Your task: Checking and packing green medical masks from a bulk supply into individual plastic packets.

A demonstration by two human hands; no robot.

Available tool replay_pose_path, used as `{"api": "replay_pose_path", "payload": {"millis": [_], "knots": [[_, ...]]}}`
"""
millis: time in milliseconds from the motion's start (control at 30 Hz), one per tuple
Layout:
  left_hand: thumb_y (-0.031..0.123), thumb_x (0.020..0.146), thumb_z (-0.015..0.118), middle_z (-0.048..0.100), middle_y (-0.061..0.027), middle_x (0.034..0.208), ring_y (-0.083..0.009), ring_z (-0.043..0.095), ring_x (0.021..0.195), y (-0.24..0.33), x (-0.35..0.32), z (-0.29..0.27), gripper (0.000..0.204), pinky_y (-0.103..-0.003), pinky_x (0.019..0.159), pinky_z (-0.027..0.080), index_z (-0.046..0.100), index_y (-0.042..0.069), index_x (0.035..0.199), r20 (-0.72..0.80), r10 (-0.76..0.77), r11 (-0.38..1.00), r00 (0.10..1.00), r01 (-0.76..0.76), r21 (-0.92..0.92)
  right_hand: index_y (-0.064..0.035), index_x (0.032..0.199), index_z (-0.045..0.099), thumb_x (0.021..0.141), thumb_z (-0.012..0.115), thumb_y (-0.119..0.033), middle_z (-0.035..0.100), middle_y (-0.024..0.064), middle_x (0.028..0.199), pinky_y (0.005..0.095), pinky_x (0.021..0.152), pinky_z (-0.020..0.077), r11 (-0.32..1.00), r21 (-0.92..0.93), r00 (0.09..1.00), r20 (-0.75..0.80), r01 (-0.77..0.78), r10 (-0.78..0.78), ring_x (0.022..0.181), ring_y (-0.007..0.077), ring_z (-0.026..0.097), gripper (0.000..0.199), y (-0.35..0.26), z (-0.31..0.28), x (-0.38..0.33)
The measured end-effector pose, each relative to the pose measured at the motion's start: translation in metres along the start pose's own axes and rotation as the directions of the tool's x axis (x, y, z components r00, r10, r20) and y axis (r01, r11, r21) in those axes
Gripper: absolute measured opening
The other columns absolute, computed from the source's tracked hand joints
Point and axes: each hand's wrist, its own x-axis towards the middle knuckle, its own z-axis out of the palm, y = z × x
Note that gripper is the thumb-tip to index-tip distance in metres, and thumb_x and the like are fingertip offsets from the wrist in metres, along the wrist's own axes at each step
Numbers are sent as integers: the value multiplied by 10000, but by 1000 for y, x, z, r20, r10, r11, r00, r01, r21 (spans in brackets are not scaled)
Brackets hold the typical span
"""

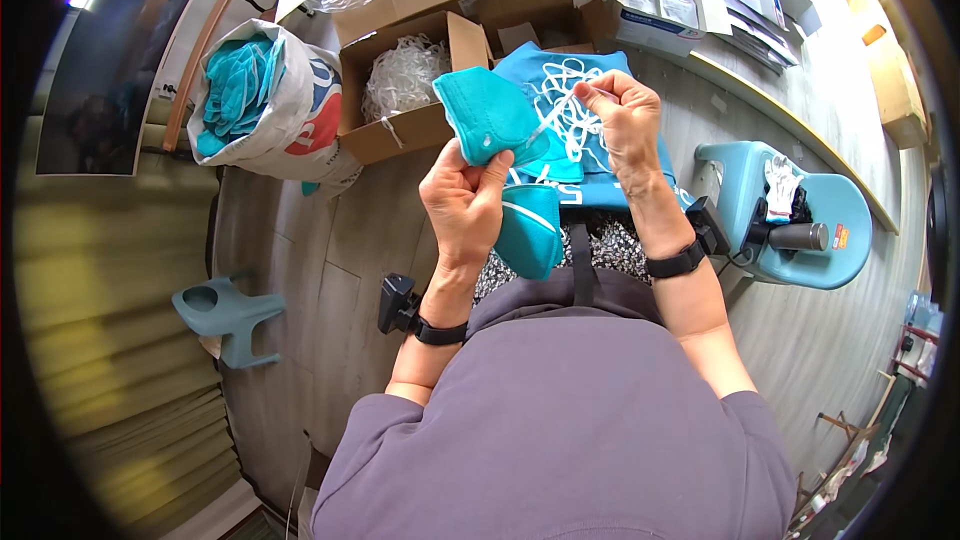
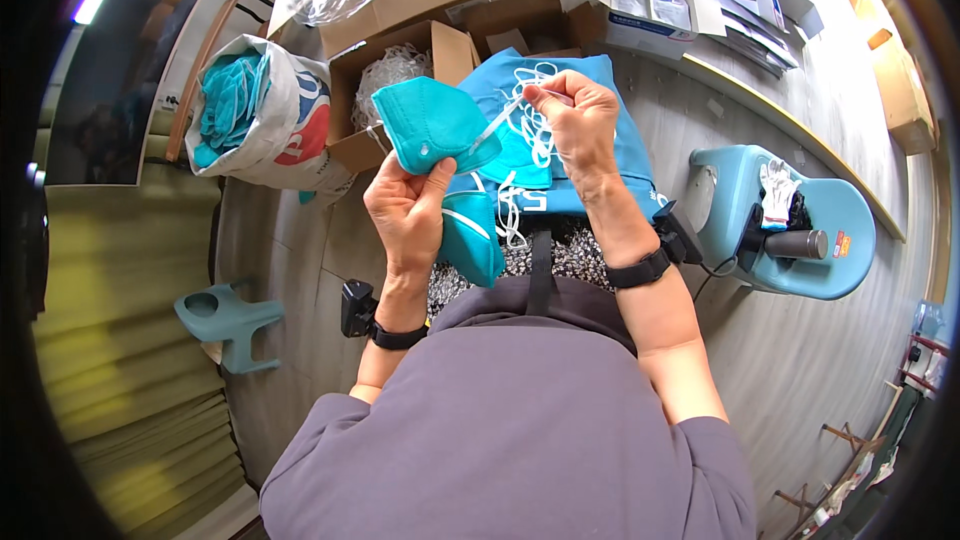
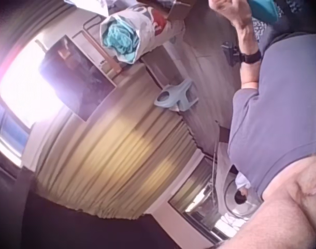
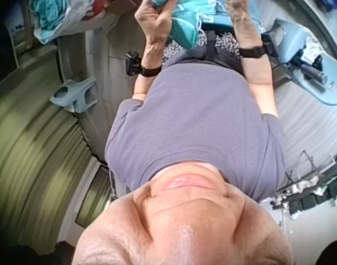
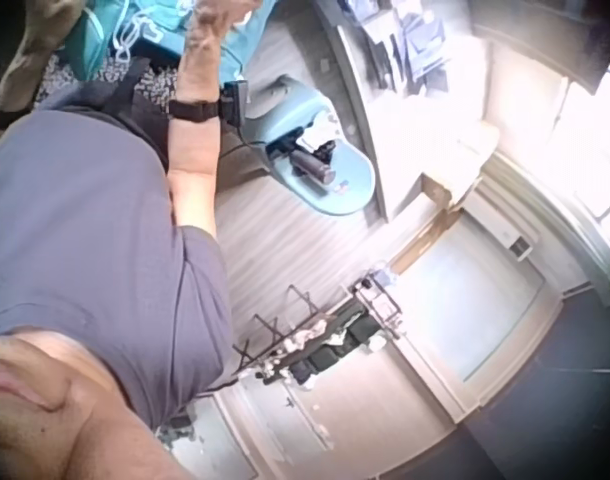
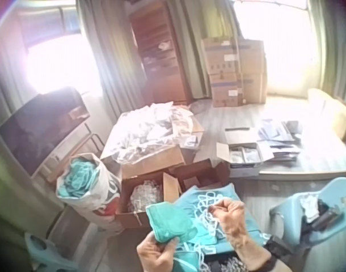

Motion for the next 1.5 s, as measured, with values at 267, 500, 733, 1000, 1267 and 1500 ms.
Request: {"api": "replay_pose_path", "payload": {"millis": [267, 500, 733, 1000, 1267, 1500], "knots": [[-88, 874, 657, 686, -52, 971, -95, 632, 846, 30, 13, -34, 183, -235, 762, 511, 643, -18, 1042, -85, 15, 993, 996, -5, 117, -58, 934, 738, 892, 680, -104, 716, 11, 867, 198, 604, 408, 975, -209, 997, -27, -79, 76, 783, 41, 610, 85, 0, -54, 41], [-17, 895, 659, 684, -77, 1047, -106, 629, 924, 16, 17, -37, 235, -247, 821, 512, 634, -42, 1128, 288, -320, 946, 902, 323, 39, -19, 1206, 653, 916, 710, -221, 705, 80, 1062, 294, 907, 493, 994, -57, 874, 474, -90, 106, 1002, 144, 632, 358, -27, 0, 10], [387, 990, 578, 541, -21, 547, -89, 430, 439, -23, 30, -55, 465, -266, 428, 320, 668, 31, 704, -94, -423, 880, 901, 383, -282, -40, 964, 725, 823, 713, -2, 717, 19, 879, 264, 747, 503, 988, -87, 787, 616, 130, -49, 800, 89, 635, 147, -18, 31, -57], [248, 939, 625, 631, -51, 657, -100, 561, 581, -20, 54, -81, 344, -230, 523, 414, 633, 37, 667, 16, -512, 840, 859, 497, 215, -6, 870, 712, 866, 655, -37, 704, 54, 751, 260, 625, 510, 910, -415, 916, 359, -12, 176, 676, 103, 645, 65, 24, -4, -37], [350, 943, 670, 645, 35, 754, -23, 542, 610, -98, 62, -48, 316, -188, 546, 425, 708, 37, 918, 226, -776, 619, 589, 642, 453, -17, 895, 702, 827, 734, -121, 697, 75, 744, 279, 665, 526, 852, -518, 884, 429, 72, 187, 686, 132, 665, 128, 50, -6, -46], [195, 910, 684, 666, 4, 764, -44, 583, 638, -84, 49, -34, 181, -186, 570, 452, 719, 21, 871, 387, -707, 698, 593, 673, 244, -43, 941, 680, 723, 849, -249, 660, 65, 784, 298, 660, 520, 800, -580, 909, 401, 155, 115, 724, 153, 655, 344, 25, 4, -53]]}}
